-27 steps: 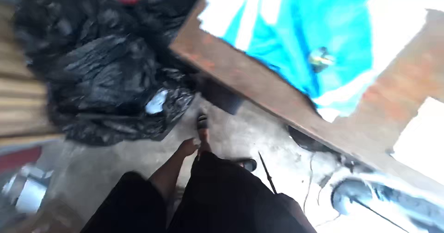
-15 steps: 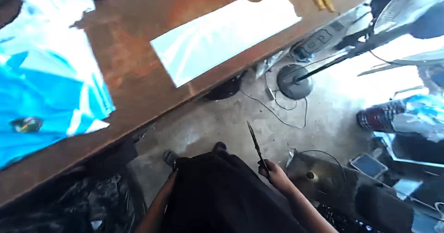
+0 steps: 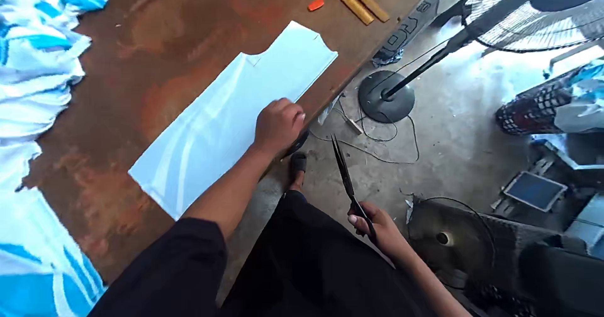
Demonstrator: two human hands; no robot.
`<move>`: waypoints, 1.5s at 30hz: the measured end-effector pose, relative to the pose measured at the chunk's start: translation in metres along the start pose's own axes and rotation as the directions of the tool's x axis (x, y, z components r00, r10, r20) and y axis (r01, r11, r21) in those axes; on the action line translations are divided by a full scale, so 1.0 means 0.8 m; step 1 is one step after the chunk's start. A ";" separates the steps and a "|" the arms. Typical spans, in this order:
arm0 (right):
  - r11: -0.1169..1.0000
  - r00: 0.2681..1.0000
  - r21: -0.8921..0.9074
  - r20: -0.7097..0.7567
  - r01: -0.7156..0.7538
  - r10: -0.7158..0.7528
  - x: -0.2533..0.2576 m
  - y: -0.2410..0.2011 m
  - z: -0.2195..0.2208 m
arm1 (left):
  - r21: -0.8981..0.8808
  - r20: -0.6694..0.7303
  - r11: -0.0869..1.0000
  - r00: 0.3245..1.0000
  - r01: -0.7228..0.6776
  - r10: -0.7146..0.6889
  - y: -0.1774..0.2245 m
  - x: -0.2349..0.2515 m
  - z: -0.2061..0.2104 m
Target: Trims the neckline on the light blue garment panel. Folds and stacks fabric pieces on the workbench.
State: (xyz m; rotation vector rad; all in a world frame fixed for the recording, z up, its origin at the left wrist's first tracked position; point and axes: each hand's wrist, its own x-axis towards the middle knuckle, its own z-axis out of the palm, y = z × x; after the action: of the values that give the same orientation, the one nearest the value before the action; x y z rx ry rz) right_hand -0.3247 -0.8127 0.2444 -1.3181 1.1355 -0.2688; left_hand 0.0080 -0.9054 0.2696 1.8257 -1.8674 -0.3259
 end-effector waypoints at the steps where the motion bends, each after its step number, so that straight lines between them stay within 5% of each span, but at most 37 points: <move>1: 1.000 1.000 -0.001 -0.001 -0.014 0.014 0.019 -0.017 -0.007 | 0.045 0.016 0.999 1.000 -0.027 0.026 -0.008 0.040 0.011; 4: 0.998 0.998 0.016 -0.002 -0.065 0.065 0.061 -0.059 -0.031 | 0.130 0.147 0.990 0.988 -0.057 0.038 -0.024 0.128 0.034; 8: 0.993 0.993 -0.003 0.024 -0.118 0.118 0.101 -0.090 -0.058 | 0.165 0.215 0.984 0.976 -0.067 0.030 -0.033 0.165 0.050; 19: 0.972 0.963 -0.146 0.172 -0.185 0.209 0.175 -0.125 -0.104 | 0.039 0.002 0.999 1.000 0.022 -0.022 -0.047 0.159 0.063; 38: 0.950 0.968 -0.279 0.165 -0.139 0.190 0.189 -0.150 -0.128 | -0.128 -0.063 0.990 0.996 0.051 -0.059 -0.052 0.153 0.060; 45: 0.927 0.974 -0.344 0.113 -0.148 0.197 0.195 -0.144 -0.126 | -0.029 0.010 0.991 0.991 -0.134 0.134 -0.063 0.152 0.045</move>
State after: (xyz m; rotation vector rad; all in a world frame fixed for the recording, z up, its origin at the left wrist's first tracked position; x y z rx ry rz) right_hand -0.2786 -1.0228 0.2815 -1.4943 1.1987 0.1571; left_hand 0.0363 -1.0344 0.2366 1.6731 -1.9723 -0.3146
